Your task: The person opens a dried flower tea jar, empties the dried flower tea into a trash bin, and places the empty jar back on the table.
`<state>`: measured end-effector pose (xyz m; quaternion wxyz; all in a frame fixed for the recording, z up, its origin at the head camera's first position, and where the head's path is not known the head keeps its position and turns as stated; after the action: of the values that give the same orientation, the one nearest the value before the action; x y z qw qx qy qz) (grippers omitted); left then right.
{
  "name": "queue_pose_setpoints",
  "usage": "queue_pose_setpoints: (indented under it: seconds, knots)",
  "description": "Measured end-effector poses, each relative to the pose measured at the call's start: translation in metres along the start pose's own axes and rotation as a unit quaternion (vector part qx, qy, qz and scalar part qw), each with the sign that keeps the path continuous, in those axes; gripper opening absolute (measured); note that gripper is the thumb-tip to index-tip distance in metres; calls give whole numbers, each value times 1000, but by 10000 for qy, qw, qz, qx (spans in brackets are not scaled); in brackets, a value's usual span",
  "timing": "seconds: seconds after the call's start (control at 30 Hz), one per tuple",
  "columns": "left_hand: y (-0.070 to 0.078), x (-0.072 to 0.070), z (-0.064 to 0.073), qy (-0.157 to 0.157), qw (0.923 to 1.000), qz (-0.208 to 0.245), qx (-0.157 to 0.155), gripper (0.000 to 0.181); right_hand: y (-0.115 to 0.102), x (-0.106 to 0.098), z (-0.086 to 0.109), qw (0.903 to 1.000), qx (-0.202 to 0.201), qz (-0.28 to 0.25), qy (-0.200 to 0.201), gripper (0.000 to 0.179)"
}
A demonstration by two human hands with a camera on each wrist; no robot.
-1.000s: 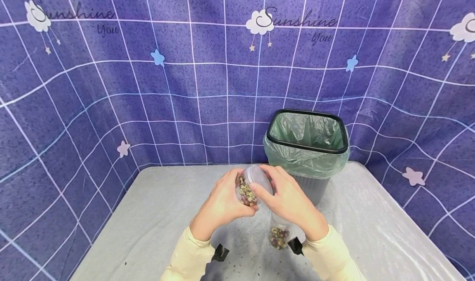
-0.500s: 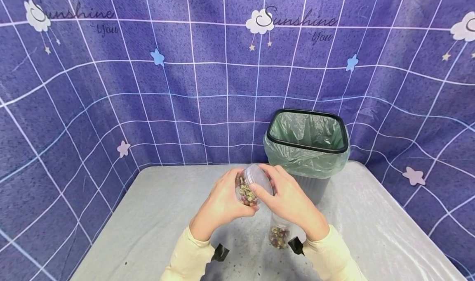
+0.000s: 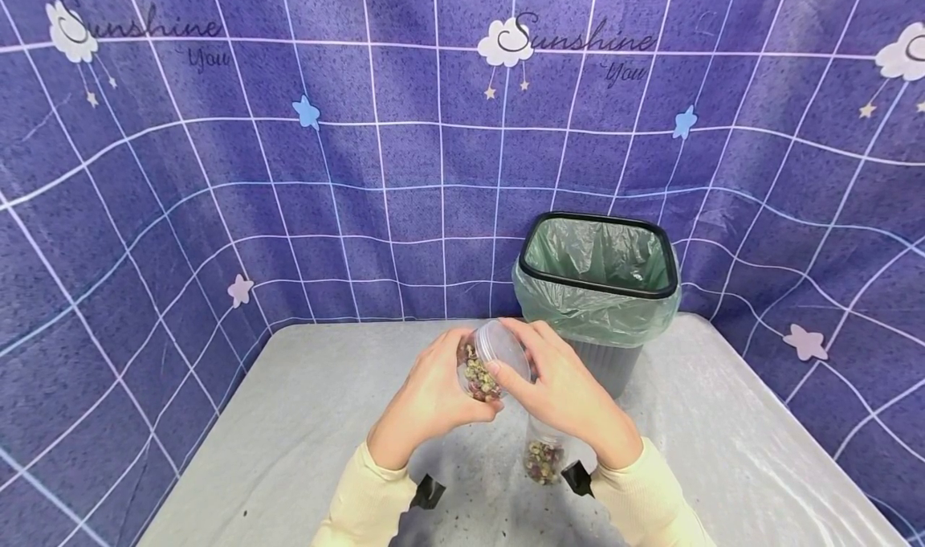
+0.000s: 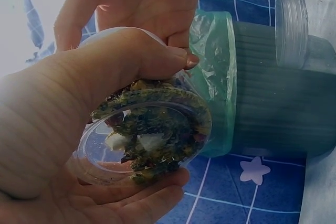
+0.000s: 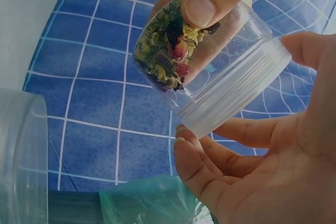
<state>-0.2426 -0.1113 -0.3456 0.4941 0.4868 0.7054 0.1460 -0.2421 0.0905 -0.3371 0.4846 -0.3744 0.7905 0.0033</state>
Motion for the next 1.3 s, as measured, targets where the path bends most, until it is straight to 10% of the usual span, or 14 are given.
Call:
queue_pose_setpoints:
  seconds: [1.3]
  knots:
    - [-1, -1, 1, -175, 9997, -106, -91, 83, 11, -11, 2, 9944, -754, -609, -423, 74]
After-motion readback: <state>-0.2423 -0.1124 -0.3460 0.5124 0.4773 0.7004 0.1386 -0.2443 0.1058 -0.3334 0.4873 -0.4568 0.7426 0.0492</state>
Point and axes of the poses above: each hand's wrist, its own z-axis away from the middle knuckle, its own x-axis out of the palm, y = z × x, the point moved 1 cm from there along -z, towards the middle knuckle, and after that the axes turned 8 degrees about z, right-handed, at the moved point
